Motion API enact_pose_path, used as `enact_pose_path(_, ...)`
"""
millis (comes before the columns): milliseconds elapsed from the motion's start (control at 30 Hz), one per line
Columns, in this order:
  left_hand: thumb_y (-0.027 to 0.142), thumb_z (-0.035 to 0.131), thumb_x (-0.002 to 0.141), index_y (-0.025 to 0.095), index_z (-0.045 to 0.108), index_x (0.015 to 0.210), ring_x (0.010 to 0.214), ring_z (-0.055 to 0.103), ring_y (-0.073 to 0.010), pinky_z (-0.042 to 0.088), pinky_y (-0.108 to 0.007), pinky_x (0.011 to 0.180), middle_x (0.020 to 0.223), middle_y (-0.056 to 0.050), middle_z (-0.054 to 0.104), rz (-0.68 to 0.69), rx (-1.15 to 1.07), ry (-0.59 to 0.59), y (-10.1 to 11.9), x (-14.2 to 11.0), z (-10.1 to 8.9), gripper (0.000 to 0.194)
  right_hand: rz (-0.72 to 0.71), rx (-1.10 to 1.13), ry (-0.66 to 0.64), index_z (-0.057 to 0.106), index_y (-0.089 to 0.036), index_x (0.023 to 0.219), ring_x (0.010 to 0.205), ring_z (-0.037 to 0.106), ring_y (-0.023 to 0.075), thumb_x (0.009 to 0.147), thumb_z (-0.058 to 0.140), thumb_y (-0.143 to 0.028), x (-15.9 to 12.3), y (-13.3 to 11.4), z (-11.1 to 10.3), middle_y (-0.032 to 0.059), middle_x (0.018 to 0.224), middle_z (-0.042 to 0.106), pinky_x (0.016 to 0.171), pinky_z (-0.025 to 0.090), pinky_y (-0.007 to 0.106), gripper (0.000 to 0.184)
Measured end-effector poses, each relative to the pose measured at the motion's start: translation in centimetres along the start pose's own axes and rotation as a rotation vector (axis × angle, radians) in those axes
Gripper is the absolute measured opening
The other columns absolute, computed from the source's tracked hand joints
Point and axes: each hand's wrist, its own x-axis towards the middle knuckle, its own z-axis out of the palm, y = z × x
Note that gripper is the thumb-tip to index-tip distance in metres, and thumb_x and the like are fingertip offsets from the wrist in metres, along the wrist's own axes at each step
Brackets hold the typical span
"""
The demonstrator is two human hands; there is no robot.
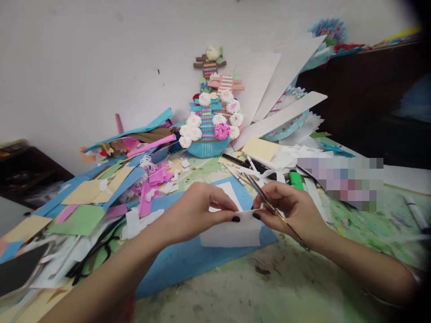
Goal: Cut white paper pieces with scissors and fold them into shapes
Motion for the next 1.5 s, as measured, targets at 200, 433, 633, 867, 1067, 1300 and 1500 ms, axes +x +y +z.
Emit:
enact_pose_path(200, 0.010, 0.064, 0.071, 0.019, 0.075, 0.070, 0.065, 0.065, -0.0166, 0.050, -0.023, 0.059, 0.068, -0.002, 0.072, -0.025, -0.004, 0.053, 0.8, 0.6, 0.4, 0.015, 0.034, 0.007, -0.003, 0.059, -0.018, 0.085, 0.055, 0.047, 0.0091, 0.068, 0.076, -0.025, 0.0, 0.1, -0.5, 0.0034, 0.081, 0.062, 0.050, 0.039, 0.023, 0.025)
enact_pose_path(433, 0.004, 0.062, 0.067, 0.018, 0.075, 0.070, 0.066, 0.064, -0.0139, 0.047, -0.022, 0.062, 0.069, 0.000, 0.071, 0.012, 0.155, 0.014, 1.5, 0.8, 1.6, 0.020, -0.081, -0.112, -0.011, 0.058, -0.017, 0.081, 0.054, 0.047, 0.0083, 0.071, 0.070, -0.019, 0.0, -0.4, -0.2, 0.0025, 0.078, 0.064, 0.050, 0.039, 0.022, 0.015)
enact_pose_path(633, 0.002, 0.063, 0.065, 0.017, 0.075, 0.070, 0.068, 0.065, -0.0135, 0.047, -0.022, 0.065, 0.070, -0.001, 0.071, 0.028, 0.203, 0.053, 1.5, 1.0, 1.8, 0.019, -0.123, -0.195, -0.014, 0.055, -0.016, 0.079, 0.051, 0.043, 0.0080, 0.072, 0.064, -0.015, 0.2, -0.6, -0.5, 0.0019, 0.071, 0.062, 0.047, 0.036, 0.022, 0.011)
enact_pose_path(867, 0.007, 0.064, 0.070, 0.017, 0.075, 0.073, 0.069, 0.065, -0.0132, 0.047, -0.021, 0.065, 0.072, 0.000, 0.072, -0.003, 0.181, 0.045, 1.0, 0.8, 1.3, 0.015, -0.128, -0.228, -0.033, 0.057, -0.016, 0.079, 0.050, 0.042, 0.0077, 0.070, 0.067, -0.017, 0.5, -0.6, -1.2, 0.0010, 0.070, 0.060, 0.047, 0.037, 0.022, 0.014)
enact_pose_path(1067, 0.019, 0.069, 0.072, 0.018, 0.075, 0.079, 0.071, 0.066, -0.0158, 0.047, -0.024, 0.063, 0.075, -0.002, 0.073, 0.019, 0.192, 0.061, 0.8, 1.0, 1.5, 0.009, -0.102, -0.194, -0.038, 0.053, -0.017, 0.079, 0.050, 0.042, 0.0081, 0.072, 0.062, -0.017, 0.5, -0.6, -0.9, 0.0018, 0.071, 0.061, 0.047, 0.035, 0.022, 0.011)
enact_pose_path(1300, 0.016, 0.065, 0.078, 0.019, 0.076, 0.076, 0.072, 0.063, -0.0166, 0.044, -0.028, 0.067, 0.077, -0.003, 0.073, 0.262, 0.387, 0.052, 1.3, 1.6, 2.1, 0.012, -0.127, -0.201, -0.037, 0.054, -0.017, 0.079, 0.050, 0.045, 0.0092, 0.070, 0.060, -0.016, 0.2, -0.5, -0.6, 0.0019, 0.069, 0.060, 0.046, 0.035, 0.022, 0.011)
enact_pose_path(1500, 0.010, 0.065, 0.074, 0.017, 0.072, 0.069, 0.070, 0.058, -0.0156, 0.042, -0.028, 0.067, 0.067, -0.001, 0.069, 0.250, 0.451, 0.040, 1.3, 1.3, 1.6, 0.011, -0.142, -0.211, 0.002, 0.054, -0.017, 0.078, 0.050, 0.043, 0.0088, 0.072, 0.059, -0.017, 0.2, -0.8, -0.9, 0.0017, 0.068, 0.059, 0.046, 0.036, 0.023, 0.008)
